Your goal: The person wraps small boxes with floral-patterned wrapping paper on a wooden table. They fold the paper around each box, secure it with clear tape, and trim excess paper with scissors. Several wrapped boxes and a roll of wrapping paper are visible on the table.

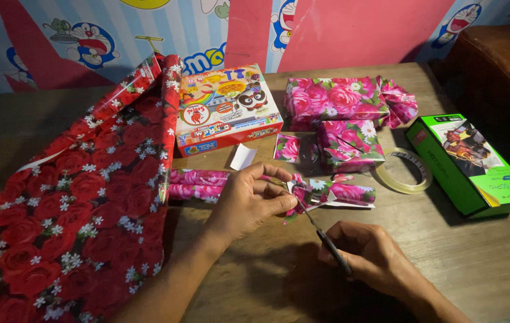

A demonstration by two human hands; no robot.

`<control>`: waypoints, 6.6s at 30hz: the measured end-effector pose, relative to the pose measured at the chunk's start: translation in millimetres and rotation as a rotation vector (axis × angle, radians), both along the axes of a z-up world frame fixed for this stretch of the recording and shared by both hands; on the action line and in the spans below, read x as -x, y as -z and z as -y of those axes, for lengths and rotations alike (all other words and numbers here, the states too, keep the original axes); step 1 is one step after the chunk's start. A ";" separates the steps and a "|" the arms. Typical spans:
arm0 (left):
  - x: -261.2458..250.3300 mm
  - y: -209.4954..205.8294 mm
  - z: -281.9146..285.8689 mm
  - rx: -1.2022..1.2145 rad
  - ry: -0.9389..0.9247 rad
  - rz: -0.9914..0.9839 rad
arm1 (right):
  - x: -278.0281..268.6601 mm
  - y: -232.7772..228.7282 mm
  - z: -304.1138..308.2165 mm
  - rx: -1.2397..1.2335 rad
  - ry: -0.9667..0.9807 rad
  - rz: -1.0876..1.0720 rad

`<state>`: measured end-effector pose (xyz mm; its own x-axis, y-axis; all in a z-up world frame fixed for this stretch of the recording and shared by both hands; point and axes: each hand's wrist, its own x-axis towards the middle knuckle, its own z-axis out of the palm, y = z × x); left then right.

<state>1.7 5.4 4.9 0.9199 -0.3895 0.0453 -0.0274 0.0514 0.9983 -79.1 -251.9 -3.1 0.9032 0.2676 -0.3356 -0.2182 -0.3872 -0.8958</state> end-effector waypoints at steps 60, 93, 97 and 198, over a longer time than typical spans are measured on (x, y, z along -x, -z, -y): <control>19.0 40.2 39.4 0.372 -0.094 -0.083 | 13.4 -2.0 8.0 0.131 0.174 0.163; 88.3 8.2 89.3 0.355 -0.191 0.004 | 31.9 -15.0 17.5 -0.302 0.273 0.488; 101.6 -7.3 80.0 0.012 -0.256 0.341 | 37.0 -12.6 22.3 -0.373 0.314 0.410; 15.3 -2.5 88.1 -0.231 -0.074 0.311 | -45.1 -9.8 43.9 0.227 0.111 0.866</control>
<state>-13.6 -82.7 7.4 0.9020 -0.3553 0.2453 -0.3257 -0.1871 0.9268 -34.0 -295.7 6.7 0.8807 0.1743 0.4404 0.4511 -0.5920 -0.6678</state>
